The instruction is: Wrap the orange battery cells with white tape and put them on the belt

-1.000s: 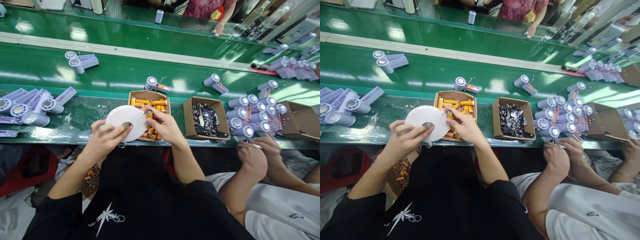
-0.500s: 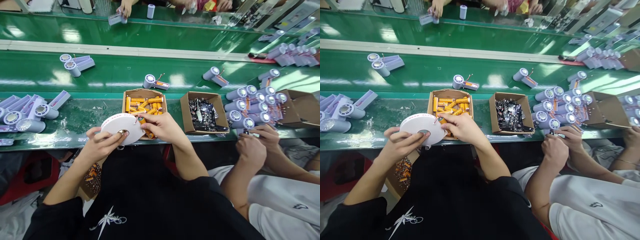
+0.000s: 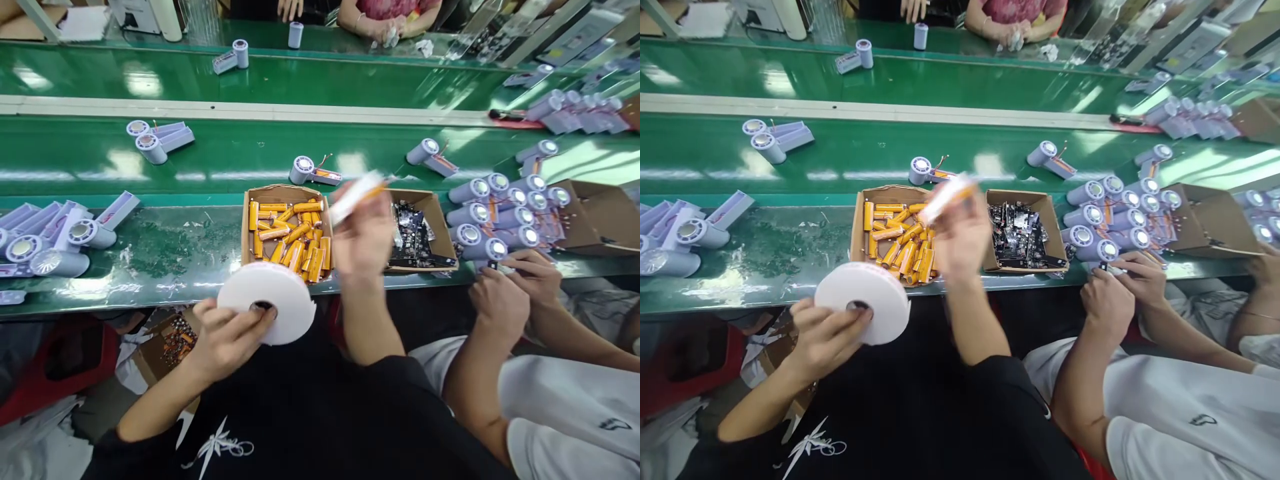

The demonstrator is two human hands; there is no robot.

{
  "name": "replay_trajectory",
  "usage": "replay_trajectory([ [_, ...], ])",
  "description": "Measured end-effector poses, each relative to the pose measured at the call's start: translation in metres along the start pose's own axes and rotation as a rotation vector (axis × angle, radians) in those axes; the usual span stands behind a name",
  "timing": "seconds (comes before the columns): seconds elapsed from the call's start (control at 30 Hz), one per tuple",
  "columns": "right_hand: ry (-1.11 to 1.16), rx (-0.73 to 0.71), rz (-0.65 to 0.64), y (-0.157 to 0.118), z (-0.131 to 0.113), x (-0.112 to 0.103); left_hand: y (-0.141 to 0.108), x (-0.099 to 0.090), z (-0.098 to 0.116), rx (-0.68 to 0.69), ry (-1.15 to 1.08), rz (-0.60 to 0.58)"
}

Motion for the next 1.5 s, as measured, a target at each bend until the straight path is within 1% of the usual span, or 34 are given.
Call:
replay_trajectory([
  [0.03,0.032,-0.096,0.051,0.021,-0.017,-0.013,-0.011,-0.006,-0.018,-0.049,0.024,-0.05],
  [0.07,0.037,-0.158,0.072,0.037,-0.03,-0.025,-0.021,-0.011,-0.044,-0.13,0.074,-0.107],
  [0.1,0.006,-0.168,0.056,0.049,-0.037,-0.032,-0.03,-0.014,-0.075,-0.226,0.121,-0.184],
  [0.13,-0.034,-0.159,0.024,0.054,-0.04,-0.039,-0.038,-0.013,-0.107,-0.314,0.128,-0.294],
  [0.17,-0.083,-0.13,-0.022,0.054,-0.039,-0.043,-0.043,-0.009,-0.137,-0.38,0.087,-0.424],
  [0.2,-0.13,-0.096,-0.065,0.05,-0.035,-0.048,-0.044,-0.003,-0.163,-0.426,0.012,-0.544],
  [0.23,-0.165,-0.07,-0.092,0.042,-0.031,-0.053,-0.038,0.004,-0.186,-0.454,-0.07,-0.629],
  [0.27,-0.188,-0.055,-0.1,0.034,-0.026,-0.059,-0.026,0.013,-0.206,-0.48,-0.131,-0.669],
  [0.3,-0.2,-0.049,-0.09,0.026,-0.023,-0.065,-0.006,0.022,-0.226,-0.509,-0.157,-0.662],
  [0.33,-0.202,-0.05,-0.066,0.02,-0.021,-0.071,0.019,0.033,-0.245,-0.538,-0.139,-0.622],
  [0.4,-0.192,-0.063,-0.011,0.013,-0.022,-0.079,0.077,0.056,-0.284,-0.581,0.012,-0.504],
  [0.47,-0.191,-0.068,0.024,0.011,-0.026,-0.083,0.132,0.081,-0.318,-0.574,0.27,-0.432],
  [0.5,-0.197,-0.066,0.032,0.01,-0.03,-0.085,0.152,0.095,-0.333,-0.56,0.369,-0.448],
  [0.53,-0.211,-0.061,0.036,0.009,-0.034,-0.088,0.168,0.107,-0.346,-0.546,0.439,-0.478],
  [0.6,-0.251,-0.052,0.042,0.007,-0.041,-0.098,0.185,0.129,-0.364,-0.51,0.475,-0.564],
  [0.63,-0.275,-0.049,0.042,0.006,-0.044,-0.104,0.187,0.138,-0.367,-0.484,0.461,-0.598],
  [0.7,-0.328,-0.041,0.031,0.008,-0.047,-0.111,0.187,0.154,-0.364,-0.403,0.417,-0.642],
  [0.73,-0.35,-0.042,0.019,0.012,-0.047,-0.11,0.186,0.162,-0.358,-0.348,0.39,-0.663],
  [0.77,-0.364,-0.049,0.0,0.017,-0.047,-0.103,0.185,0.171,-0.351,-0.291,0.36,-0.683],
  [0.8,-0.373,-0.062,-0.026,0.024,-0.045,-0.091,0.184,0.179,-0.343,-0.238,0.332,-0.699],
  [0.83,-0.381,-0.086,-0.059,0.032,-0.042,-0.073,0.185,0.187,-0.337,-0.196,0.308,-0.714],
  [0.9,-0.403,-0.157,-0.153,0.055,-0.033,-0.025,0.19,0.199,-0.331,-0.146,0.277,-0.745],
  [0.97,-0.454,-0.223,-0.29,0.08,-0.016,0.032,0.196,0.206,-0.333,-0.127,0.248,-0.784],
  [1.03,-0.48,-0.226,-0.443,0.102,0.008,0.083,0.2,0.206,-0.338,-0.113,0.208,-0.817],
  [1.1,-0.473,-0.187,-0.568,0.119,0.036,0.121,0.2,0.203,-0.342,-0.1,0.171,-0.828],
  [1.17,-0.478,-0.13,-0.658,0.13,0.065,0.145,0.197,0.203,-0.34,-0.102,0.148,-0.827],
  [1.23,-0.512,-0.065,-0.731,0.135,0.094,0.158,0.195,0.209,-0.334,-0.125,0.139,-0.816],
  [1.33,-0.565,0.001,-0.807,0.136,0.129,0.166,0.198,0.225,-0.324,-0.182,0.114,-0.791],
  [1.43,-0.646,0.022,-0.815,0.14,0.154,0.169,0.206,0.235,-0.322,-0.226,0.044,-0.796],
  [1.5,-0.71,0.014,-0.817,0.144,0.168,0.171,0.21,0.234,-0.325,-0.246,-0.024,-0.807],
])
Point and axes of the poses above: each hand's wrist, its own y-axis towards the middle knuckle, its own x-axis out of the palm, z = x × y, the point moved 7 cm from there along y, towards the middle knuckle, and after that the axes turned 6 degrees about z, right-handed, at the moved point
